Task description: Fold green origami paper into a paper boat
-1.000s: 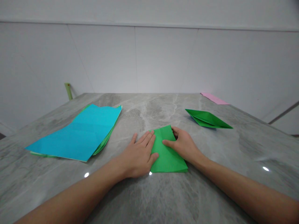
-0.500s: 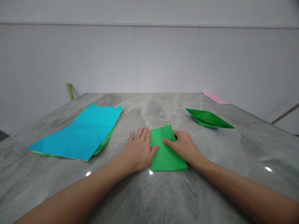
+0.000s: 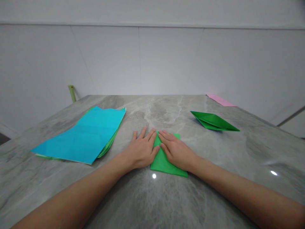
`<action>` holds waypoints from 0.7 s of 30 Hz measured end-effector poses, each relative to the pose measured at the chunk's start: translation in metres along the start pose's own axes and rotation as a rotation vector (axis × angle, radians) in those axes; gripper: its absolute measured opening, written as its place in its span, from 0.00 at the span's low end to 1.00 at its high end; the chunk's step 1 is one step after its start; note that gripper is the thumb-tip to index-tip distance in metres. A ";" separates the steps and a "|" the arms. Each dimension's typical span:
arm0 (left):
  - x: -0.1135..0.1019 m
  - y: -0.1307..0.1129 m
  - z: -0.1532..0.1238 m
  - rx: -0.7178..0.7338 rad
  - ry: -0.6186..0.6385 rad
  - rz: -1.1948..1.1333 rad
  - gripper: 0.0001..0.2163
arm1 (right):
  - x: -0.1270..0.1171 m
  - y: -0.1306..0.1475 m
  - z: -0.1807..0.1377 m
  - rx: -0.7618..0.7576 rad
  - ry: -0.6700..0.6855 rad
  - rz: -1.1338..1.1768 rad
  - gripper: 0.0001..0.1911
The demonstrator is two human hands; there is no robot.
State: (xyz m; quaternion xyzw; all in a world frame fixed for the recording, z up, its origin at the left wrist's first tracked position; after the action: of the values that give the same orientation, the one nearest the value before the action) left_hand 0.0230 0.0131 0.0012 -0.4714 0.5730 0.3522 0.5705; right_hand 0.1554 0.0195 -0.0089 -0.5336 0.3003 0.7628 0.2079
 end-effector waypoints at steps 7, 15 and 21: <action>-0.006 -0.008 -0.023 0.013 0.094 0.069 0.32 | -0.003 0.000 -0.001 -0.004 0.013 -0.017 0.28; -0.022 -0.034 -0.054 0.144 0.015 0.119 0.28 | -0.002 -0.001 0.000 -0.018 0.002 0.009 0.28; -0.023 -0.056 -0.077 0.207 -0.063 0.085 0.17 | -0.002 -0.002 0.001 -0.036 -0.025 -0.009 0.27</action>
State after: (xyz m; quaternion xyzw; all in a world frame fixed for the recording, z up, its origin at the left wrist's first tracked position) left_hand 0.0485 -0.0731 0.0389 -0.3738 0.6074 0.3299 0.6184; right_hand 0.1567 0.0217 -0.0073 -0.5291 0.2816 0.7737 0.2053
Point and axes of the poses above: each hand's wrist, its own z-axis towards the middle knuckle, its own x-axis out of the palm, y = z × x, the point moved 5 cm from there along z, towards the middle knuckle, and after that the axes turned 10 degrees about -x, right-handed, at the moved point
